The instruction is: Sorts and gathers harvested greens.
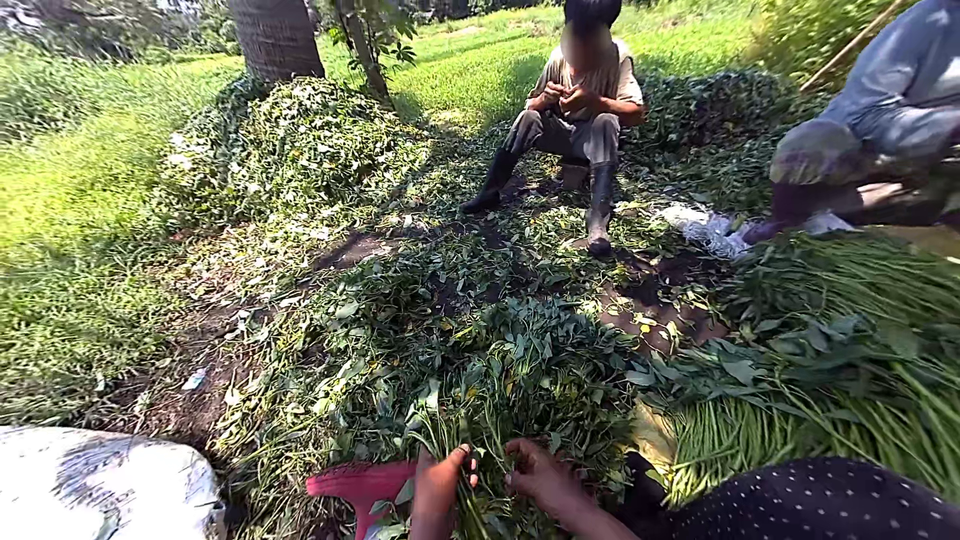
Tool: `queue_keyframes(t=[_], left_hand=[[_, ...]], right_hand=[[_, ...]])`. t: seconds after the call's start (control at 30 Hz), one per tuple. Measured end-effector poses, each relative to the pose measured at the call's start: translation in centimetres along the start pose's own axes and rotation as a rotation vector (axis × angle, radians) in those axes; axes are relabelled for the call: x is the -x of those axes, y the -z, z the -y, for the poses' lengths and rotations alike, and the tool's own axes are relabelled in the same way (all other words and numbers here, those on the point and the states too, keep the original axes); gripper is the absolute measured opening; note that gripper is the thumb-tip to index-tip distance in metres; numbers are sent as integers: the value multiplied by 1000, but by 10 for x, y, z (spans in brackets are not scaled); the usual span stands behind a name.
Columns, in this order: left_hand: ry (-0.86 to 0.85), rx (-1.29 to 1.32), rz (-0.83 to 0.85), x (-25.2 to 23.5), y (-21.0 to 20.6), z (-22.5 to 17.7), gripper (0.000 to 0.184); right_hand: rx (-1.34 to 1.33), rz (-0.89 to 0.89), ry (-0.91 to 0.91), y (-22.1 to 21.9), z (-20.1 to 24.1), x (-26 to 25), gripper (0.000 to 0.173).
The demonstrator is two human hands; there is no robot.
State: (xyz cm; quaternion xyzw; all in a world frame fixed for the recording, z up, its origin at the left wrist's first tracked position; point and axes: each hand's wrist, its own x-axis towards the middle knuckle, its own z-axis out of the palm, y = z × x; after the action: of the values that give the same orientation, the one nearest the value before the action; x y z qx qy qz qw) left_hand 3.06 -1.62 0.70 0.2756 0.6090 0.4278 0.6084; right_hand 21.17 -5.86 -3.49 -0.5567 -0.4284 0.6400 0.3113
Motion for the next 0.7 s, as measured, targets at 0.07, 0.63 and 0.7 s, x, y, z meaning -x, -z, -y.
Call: queue_keyframes(t=[0.07, 0.63, 0.7], left_hand=[[-8, -102, 75, 3, -4, 1, 53], [-118, -427, 123, 34, -20, -3, 69], [-160, -463, 80, 34, -20, -5, 66]], right_hand=[[214, 2, 52, -6, 7, 6, 47], [-746, -17, -379, -33, 10, 7, 46], [-798, -76, -389, -36, 8, 5, 32]])
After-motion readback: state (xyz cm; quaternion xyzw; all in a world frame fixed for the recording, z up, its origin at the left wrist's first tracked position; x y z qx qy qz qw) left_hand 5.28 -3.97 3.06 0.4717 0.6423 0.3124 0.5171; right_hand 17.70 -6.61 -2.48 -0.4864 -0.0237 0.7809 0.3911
